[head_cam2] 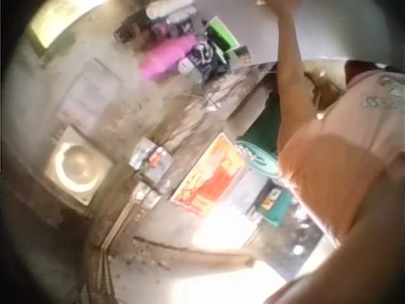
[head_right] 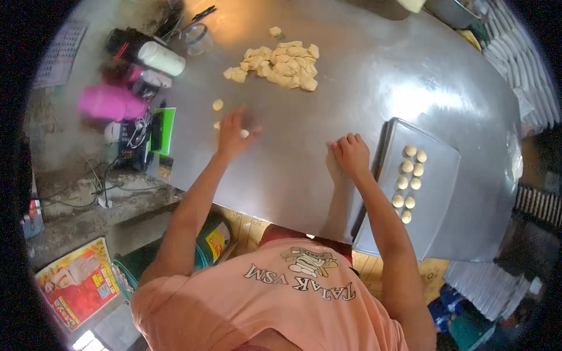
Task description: Rolling pieces of dough into small balls and arranging them on a metal baking tray.
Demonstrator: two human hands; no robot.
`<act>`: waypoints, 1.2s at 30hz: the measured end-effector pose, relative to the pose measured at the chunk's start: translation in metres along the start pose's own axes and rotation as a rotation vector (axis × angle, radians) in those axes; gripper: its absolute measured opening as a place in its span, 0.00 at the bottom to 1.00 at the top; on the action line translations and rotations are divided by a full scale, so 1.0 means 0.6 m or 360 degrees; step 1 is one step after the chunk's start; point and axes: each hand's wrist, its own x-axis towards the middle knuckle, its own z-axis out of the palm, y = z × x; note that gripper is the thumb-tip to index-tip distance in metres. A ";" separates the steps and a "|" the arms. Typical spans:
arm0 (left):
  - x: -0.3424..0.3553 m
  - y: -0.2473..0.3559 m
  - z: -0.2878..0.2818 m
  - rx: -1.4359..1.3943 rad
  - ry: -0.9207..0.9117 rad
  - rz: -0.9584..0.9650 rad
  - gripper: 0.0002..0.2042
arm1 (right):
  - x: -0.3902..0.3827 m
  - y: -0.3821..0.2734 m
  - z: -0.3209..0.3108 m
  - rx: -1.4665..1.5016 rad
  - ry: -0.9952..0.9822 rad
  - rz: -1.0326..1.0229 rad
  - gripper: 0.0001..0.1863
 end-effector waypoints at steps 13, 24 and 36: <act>0.143 0.783 0.183 -0.1032 -0.0094 0.0740 0.13 | -0.199 0.275 -0.364 0.0597 0.0812 0.0242 0.18; 0.200 0.810 0.224 -0.0685 0.0284 0.0613 0.11 | -0.233 0.417 -0.390 0.0193 0.0612 0.0243 0.18; 0.225 0.080 0.100 -0.0529 0.0605 -0.0508 0.13 | 0.026 0.045 -0.238 0.0674 0.0524 0.0117 0.09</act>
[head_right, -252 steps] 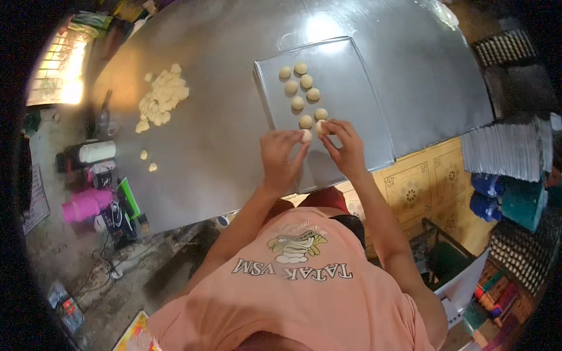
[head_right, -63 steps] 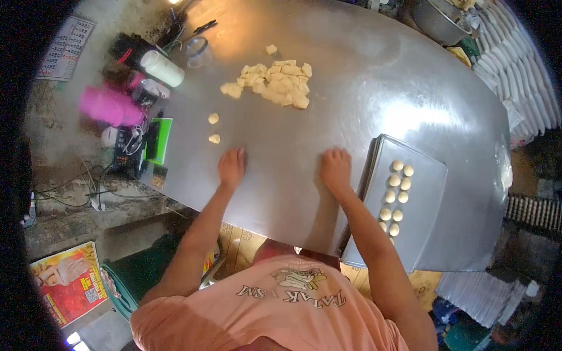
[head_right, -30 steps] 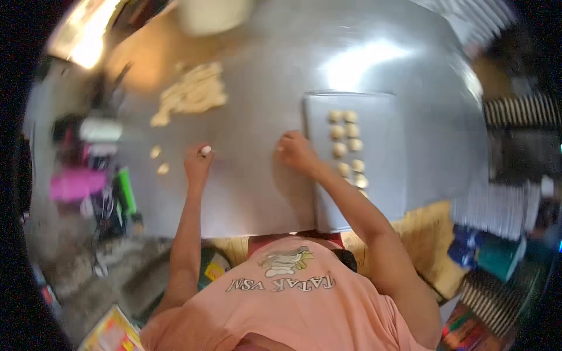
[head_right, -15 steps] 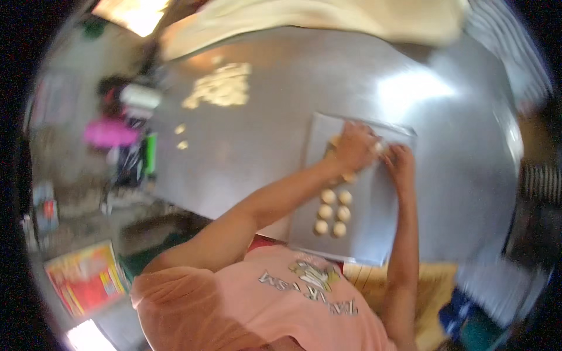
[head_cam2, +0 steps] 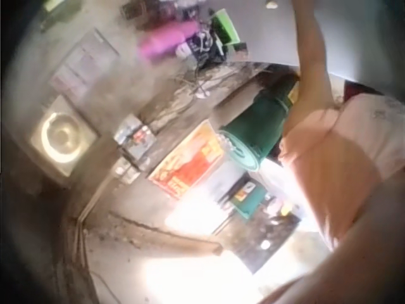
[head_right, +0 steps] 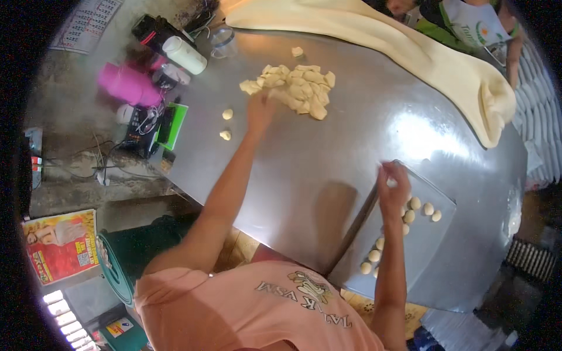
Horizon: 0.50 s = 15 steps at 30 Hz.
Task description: Rolling pieces of dough into small balls and arranging them on a metal baking tray.
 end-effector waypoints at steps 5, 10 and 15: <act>-0.243 0.094 -0.175 -0.0582 -0.0150 -0.0784 0.12 | 0.210 -0.095 0.378 0.0224 -0.0473 -0.0131 0.15; -0.359 0.088 -0.205 -0.0198 -0.0682 -0.0876 0.14 | 0.321 -0.070 0.566 -0.0526 -0.0742 -0.0189 0.16; -0.409 -0.025 -0.284 -0.0074 -0.0280 -0.0761 0.10 | 0.102 -0.103 0.327 0.0267 -0.0235 -0.0076 0.17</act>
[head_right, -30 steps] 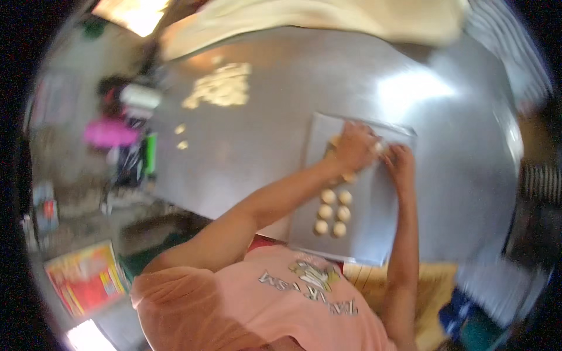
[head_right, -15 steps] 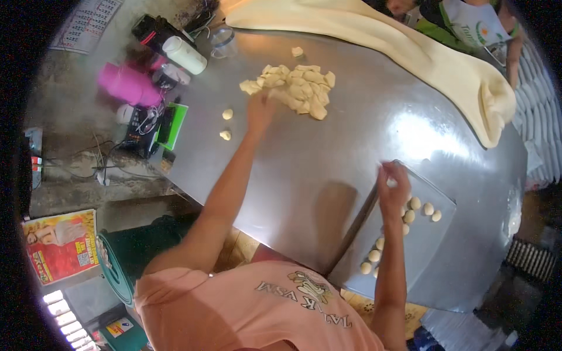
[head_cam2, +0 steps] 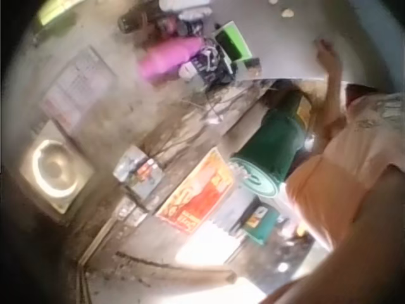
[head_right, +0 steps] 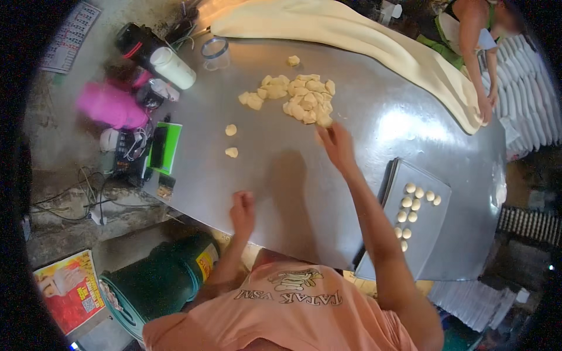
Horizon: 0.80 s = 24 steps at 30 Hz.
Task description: Rolling pieces of dough into small balls and arranging them on a metal baking tray.
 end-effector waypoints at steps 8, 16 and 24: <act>0.188 0.122 0.048 0.0992 -0.0432 0.1358 0.09 | -0.246 0.112 -0.024 -0.1443 0.0062 -0.0070 0.13; 0.062 0.056 0.075 0.1194 -0.0092 0.1409 0.10 | -0.353 0.032 -0.031 -0.1168 -0.0020 0.0201 0.08; 0.113 0.110 0.075 0.0902 0.0213 0.1218 0.08 | -0.305 0.091 -0.064 -0.1074 -0.0170 -0.0169 0.08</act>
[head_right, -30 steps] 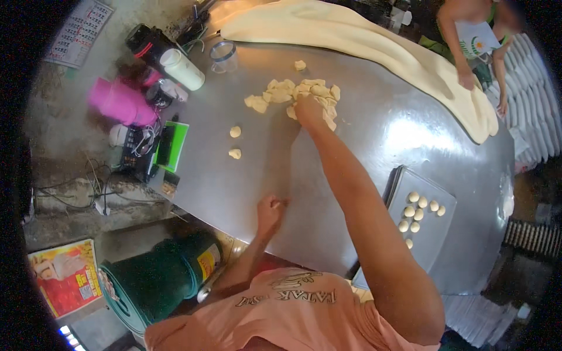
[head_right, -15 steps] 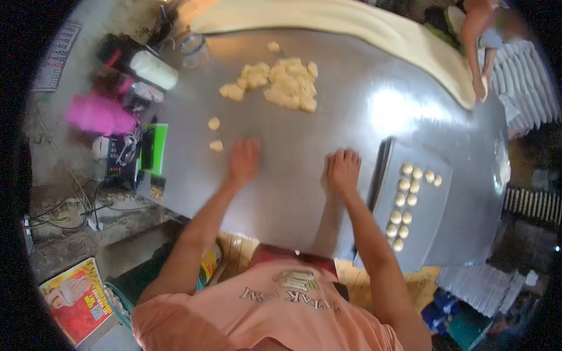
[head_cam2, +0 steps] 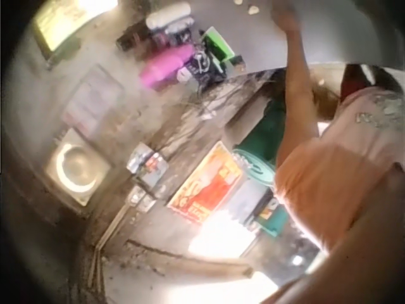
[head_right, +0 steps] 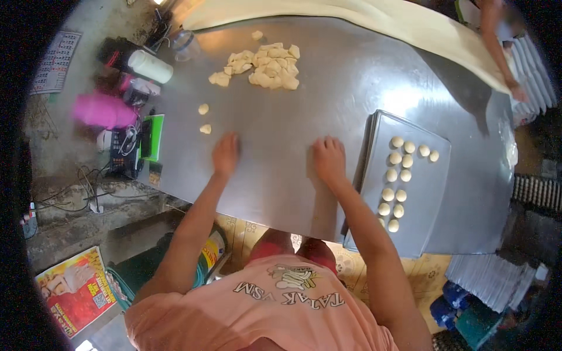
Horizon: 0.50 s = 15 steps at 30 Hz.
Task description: Rolling pieces of dough into small balls and arranging them on a metal baking tray.
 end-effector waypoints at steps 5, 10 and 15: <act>-0.085 0.020 -0.001 0.0200 -0.0059 0.0379 0.06 | -0.066 -0.078 0.000 0.0049 -0.0100 0.0177 0.08; -0.025 -0.027 0.062 0.0027 -0.0499 0.0274 0.09 | 0.039 -0.048 0.018 0.0116 -0.0100 -0.0249 0.09; -0.053 -0.005 0.002 -0.0006 -0.0336 0.0039 0.09 | -0.032 -0.023 -0.030 -0.0005 -0.0018 0.0155 0.10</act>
